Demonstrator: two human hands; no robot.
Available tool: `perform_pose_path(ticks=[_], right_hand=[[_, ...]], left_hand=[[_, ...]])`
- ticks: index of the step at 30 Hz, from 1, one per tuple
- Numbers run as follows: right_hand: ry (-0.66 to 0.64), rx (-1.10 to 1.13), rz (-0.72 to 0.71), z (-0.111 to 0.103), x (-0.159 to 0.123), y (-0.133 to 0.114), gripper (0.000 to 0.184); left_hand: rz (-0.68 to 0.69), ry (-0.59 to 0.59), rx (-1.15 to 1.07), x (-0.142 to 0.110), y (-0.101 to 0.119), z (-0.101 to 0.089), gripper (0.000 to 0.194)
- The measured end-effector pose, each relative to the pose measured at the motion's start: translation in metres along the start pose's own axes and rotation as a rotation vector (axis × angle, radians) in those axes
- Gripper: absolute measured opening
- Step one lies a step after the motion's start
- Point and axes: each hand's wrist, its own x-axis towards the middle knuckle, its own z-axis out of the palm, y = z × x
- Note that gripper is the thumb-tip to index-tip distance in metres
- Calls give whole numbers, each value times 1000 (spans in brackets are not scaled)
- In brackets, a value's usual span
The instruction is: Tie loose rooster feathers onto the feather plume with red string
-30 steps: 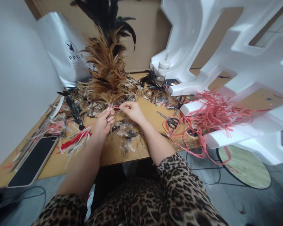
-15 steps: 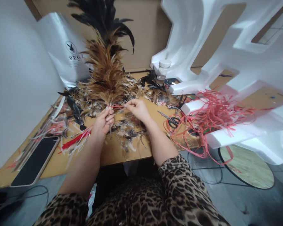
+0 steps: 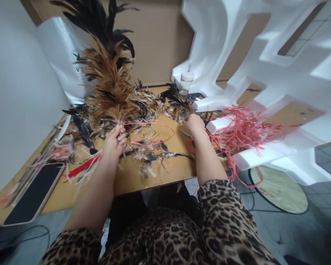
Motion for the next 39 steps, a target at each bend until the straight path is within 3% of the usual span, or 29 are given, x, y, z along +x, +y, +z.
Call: perform_pose_path(ticks=[3,13,16,19,22,26,32,39], right_hand=[[7,24,91,6,14,6,28],[70,111,131,46,43,-12,29],[117,407,98,44,40,-10,18],[71,902,56,32,27,-18,27],[-100,1290,-43,15,7,-41,38],[-279,1541,-170,2,-21,-86,44],[-313,1607,-184,11,-44,-143,37],[-409,1598,-241,27,-53,-175,33]], left_hand=[[-1,-4,17,0,-2,0,16],[80,14,71,4,-4,-5,21],[105,34,89,4,-6,-5,22],[145,64,118,4,-9,-4,24],[211,97,161,2,-12,-3,26],[302,126,225,0,-15,-1,27],[361,167,257,0,-16,2,27],[407,192,270,1,-18,2,27]])
